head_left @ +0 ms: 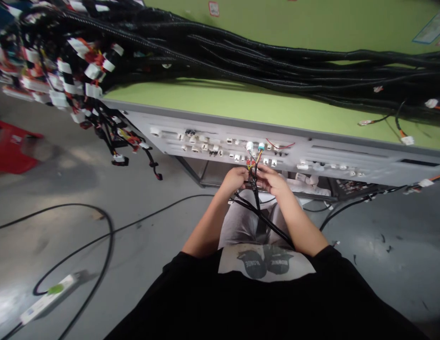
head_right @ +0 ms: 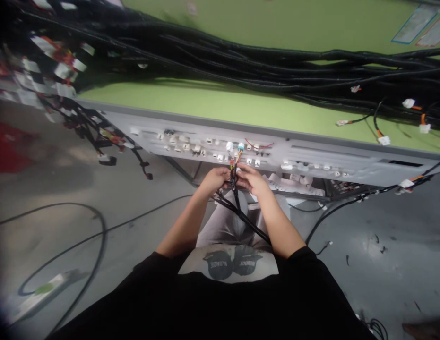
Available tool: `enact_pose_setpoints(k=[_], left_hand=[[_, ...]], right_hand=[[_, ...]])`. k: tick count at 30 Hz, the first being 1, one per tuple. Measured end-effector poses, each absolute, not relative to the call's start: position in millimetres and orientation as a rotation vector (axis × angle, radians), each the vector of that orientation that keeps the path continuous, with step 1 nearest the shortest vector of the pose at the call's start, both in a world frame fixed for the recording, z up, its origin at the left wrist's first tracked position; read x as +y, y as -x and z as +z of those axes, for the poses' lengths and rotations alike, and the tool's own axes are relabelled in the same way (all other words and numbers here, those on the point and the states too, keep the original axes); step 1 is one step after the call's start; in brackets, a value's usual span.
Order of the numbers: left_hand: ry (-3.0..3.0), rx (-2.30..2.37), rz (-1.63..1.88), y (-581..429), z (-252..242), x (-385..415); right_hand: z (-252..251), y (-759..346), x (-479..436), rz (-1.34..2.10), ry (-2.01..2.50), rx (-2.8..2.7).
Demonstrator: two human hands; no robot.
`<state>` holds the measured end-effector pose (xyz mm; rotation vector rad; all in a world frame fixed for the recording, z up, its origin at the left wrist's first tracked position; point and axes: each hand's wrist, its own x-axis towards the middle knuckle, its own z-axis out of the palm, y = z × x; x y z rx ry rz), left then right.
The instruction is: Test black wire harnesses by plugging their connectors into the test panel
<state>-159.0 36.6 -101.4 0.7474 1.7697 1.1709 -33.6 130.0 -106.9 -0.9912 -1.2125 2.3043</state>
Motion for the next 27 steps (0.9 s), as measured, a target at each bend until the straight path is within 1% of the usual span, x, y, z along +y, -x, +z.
enact_pose_setpoints(k=[5,9,12,14,16,19,27], left_hand=[[-1.201,1.943,1.079,164.8,-97.9,35.8],[-1.193,1.878,1.004,169.8,-93.0,36.6],[-1.216,1.835,1.088,169.2,-96.6,37.7],[-1.136,1.759,1.212,166.7,-101.2,38.2],[-0.924,1.617,1.304,164.0,-105.3,37.8],[-0.696,1.405,1.323,163.4,-108.1,34.4],[-0.487,1.121,1.287,172.3,-110.3,27.3]], right_hand=[[-109.3,34.1,128.6,2.271,1.026,-1.113],[-116.8,34.3,121.6,2.274,0.867,-1.066],[-120.4,31.2,119.6,2.188,0.742,-1.105],[-121.3,28.1,121.2,2.070,0.725,-1.218],[-122.4,25.9,123.6,1.937,0.768,-1.357],[-126.2,27.4,125.8,1.808,0.881,-1.506],[-133.5,34.7,131.7,1.771,0.813,-1.708]])
